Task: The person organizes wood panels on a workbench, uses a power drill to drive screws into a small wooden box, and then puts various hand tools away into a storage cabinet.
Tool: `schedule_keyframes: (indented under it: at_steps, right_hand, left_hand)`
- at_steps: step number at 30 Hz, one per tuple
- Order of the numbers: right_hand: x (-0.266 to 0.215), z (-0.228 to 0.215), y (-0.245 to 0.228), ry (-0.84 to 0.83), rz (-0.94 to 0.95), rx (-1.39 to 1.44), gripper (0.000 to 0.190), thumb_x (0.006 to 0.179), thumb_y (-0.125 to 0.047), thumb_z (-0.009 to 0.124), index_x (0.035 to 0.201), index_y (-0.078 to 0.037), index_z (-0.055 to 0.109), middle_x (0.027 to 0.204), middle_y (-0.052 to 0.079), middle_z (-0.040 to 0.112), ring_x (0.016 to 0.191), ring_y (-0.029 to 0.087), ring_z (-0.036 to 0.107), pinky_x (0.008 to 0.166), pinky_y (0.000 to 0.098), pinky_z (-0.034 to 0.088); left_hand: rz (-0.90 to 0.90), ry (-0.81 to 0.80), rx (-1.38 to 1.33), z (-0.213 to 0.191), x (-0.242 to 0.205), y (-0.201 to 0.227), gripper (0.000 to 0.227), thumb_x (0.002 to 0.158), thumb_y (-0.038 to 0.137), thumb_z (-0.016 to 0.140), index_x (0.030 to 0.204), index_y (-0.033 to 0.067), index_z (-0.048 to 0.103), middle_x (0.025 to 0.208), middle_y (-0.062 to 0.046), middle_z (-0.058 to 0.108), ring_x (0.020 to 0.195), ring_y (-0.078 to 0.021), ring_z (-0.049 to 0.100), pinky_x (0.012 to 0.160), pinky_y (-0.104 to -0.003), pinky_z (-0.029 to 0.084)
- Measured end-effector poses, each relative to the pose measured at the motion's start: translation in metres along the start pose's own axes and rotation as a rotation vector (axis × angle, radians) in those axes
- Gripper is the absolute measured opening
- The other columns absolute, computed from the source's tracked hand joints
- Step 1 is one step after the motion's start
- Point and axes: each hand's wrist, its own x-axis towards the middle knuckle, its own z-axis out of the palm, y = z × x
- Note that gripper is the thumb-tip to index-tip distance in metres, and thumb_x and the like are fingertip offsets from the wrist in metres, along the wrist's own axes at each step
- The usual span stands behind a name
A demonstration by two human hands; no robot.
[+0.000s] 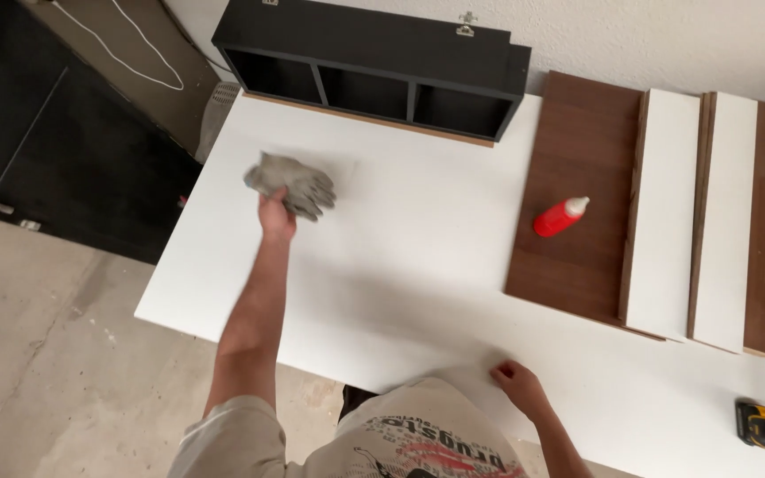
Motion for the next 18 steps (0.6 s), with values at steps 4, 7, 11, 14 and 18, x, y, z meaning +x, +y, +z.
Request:
schedule_keyframes:
  at_steps: [4, 7, 11, 14, 18]
  right_hand:
    - [0.004, 0.011, -0.005, 0.096, 0.111, 0.030, 0.026, 0.094, -0.035, 0.065, 0.086, -0.011, 0.068, 0.080, 0.004, 0.069, 0.074, 0.017, 0.059, 0.068, 0.0309, 0.044]
    - [0.012, 0.023, -0.003, 0.147, 0.135, 0.036, 0.029, 0.094, -0.037, 0.067, 0.080, -0.011, 0.063, 0.074, 0.004, 0.066, 0.069, 0.017, 0.056, 0.065, 0.0321, 0.043]
    - [0.025, 0.028, -0.007, 0.194, 0.138, 0.037, 0.027, 0.092, -0.040, 0.065, 0.085, -0.014, 0.071, 0.081, 0.002, 0.072, 0.074, 0.017, 0.063, 0.070, 0.0329, 0.047]
    - [0.020, 0.001, -0.051, 0.311, 0.077, 0.230, 0.023, 0.092, -0.034, 0.069, 0.088, -0.012, 0.073, 0.080, 0.001, 0.071, 0.073, 0.014, 0.061, 0.071, 0.0305, 0.048]
    - [0.108, -0.058, -0.054, 0.674, -0.229, 0.247, 0.047, 0.082, -0.036, 0.083, 0.119, -0.019, 0.060, 0.114, -0.005, 0.069, 0.089, 0.016, 0.065, 0.080, 0.0320, 0.052]
  left_hand:
    - [-0.080, 0.058, -0.071, 0.028, 0.080, 0.045, 0.048, 0.086, 0.000, 0.068, 0.130, 0.0173, 0.063, 0.129, -0.010, 0.073, 0.117, -0.0308, 0.069, 0.090, -0.046, 0.061]
    - [-0.235, 0.193, 0.143, -0.002, 0.119, 0.031, 0.037, 0.081, 0.025, 0.079, 0.115, 0.0214, 0.066, 0.105, -0.004, 0.066, 0.094, -0.0218, 0.063, 0.075, -0.043, 0.060]
    - [-0.322, 0.161, 0.198, -0.058, 0.082, -0.028, 0.017, 0.093, 0.019, 0.077, 0.088, 0.0135, 0.063, 0.065, -0.001, 0.056, 0.053, -0.0140, 0.056, 0.045, -0.025, 0.046]
    - [-0.392, -0.025, 0.476, -0.084, -0.018, -0.069, 0.016, 0.092, 0.013, 0.062, 0.077, 0.0129, 0.066, 0.065, -0.001, 0.064, 0.054, -0.0096, 0.059, 0.044, -0.020, 0.040]
    - [-0.573, -0.169, 0.645, -0.098, -0.151, -0.094, 0.008, 0.092, 0.019, 0.069, 0.085, 0.0159, 0.069, 0.071, 0.000, 0.064, 0.062, -0.0096, 0.058, 0.053, -0.024, 0.045]
